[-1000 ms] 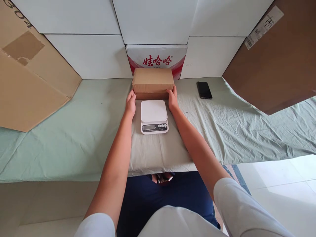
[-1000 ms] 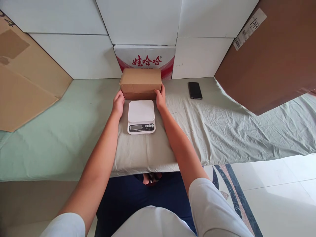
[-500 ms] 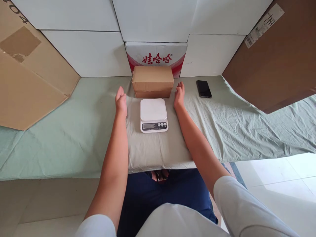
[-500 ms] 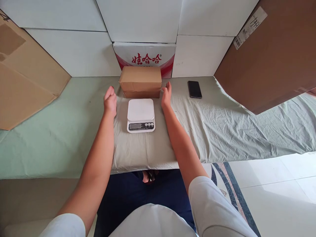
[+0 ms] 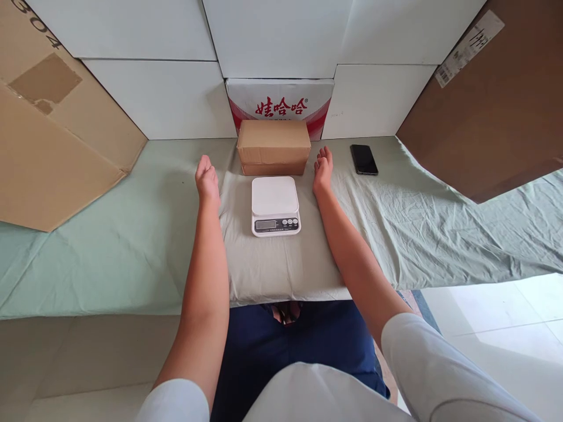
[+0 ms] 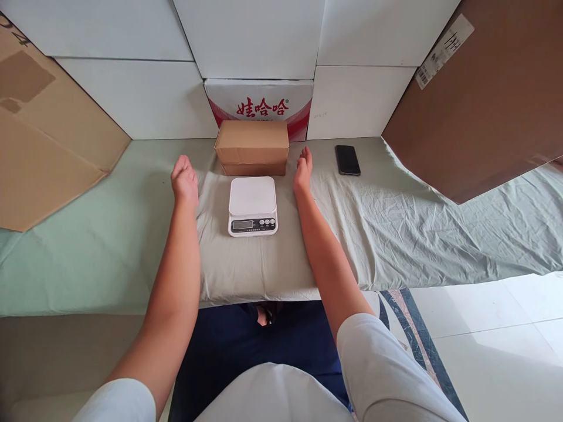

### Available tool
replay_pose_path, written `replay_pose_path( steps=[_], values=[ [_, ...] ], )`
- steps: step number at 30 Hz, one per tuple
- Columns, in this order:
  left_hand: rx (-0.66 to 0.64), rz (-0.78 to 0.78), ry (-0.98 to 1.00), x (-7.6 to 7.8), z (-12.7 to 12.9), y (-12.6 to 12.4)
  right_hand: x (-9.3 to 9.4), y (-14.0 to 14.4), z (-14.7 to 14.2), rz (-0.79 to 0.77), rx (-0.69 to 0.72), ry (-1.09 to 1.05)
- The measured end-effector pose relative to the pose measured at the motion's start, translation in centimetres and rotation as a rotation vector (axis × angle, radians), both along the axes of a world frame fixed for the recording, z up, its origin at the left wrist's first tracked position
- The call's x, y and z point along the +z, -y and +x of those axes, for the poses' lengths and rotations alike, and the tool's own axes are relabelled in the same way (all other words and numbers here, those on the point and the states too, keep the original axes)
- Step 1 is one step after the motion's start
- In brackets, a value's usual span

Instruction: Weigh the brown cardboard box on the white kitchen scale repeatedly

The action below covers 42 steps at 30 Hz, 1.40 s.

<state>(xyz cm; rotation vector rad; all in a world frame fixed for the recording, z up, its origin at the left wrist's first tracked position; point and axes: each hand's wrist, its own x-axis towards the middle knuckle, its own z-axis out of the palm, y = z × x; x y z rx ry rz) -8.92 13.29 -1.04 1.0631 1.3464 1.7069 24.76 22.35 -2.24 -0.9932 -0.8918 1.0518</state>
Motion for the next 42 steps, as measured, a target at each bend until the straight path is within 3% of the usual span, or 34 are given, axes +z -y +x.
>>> replay_pose_path(
  steps=[18,42],
  values=[
    [-0.012,-0.008,0.046,0.5,1.4,0.2,-0.3,-0.5,0.2,0.046,0.046,-0.014],
    [-0.19,-0.071,0.041,-0.1,4.3,-1.5,-0.3,-0.3,-0.1,0.043,0.078,0.033]
  ],
)
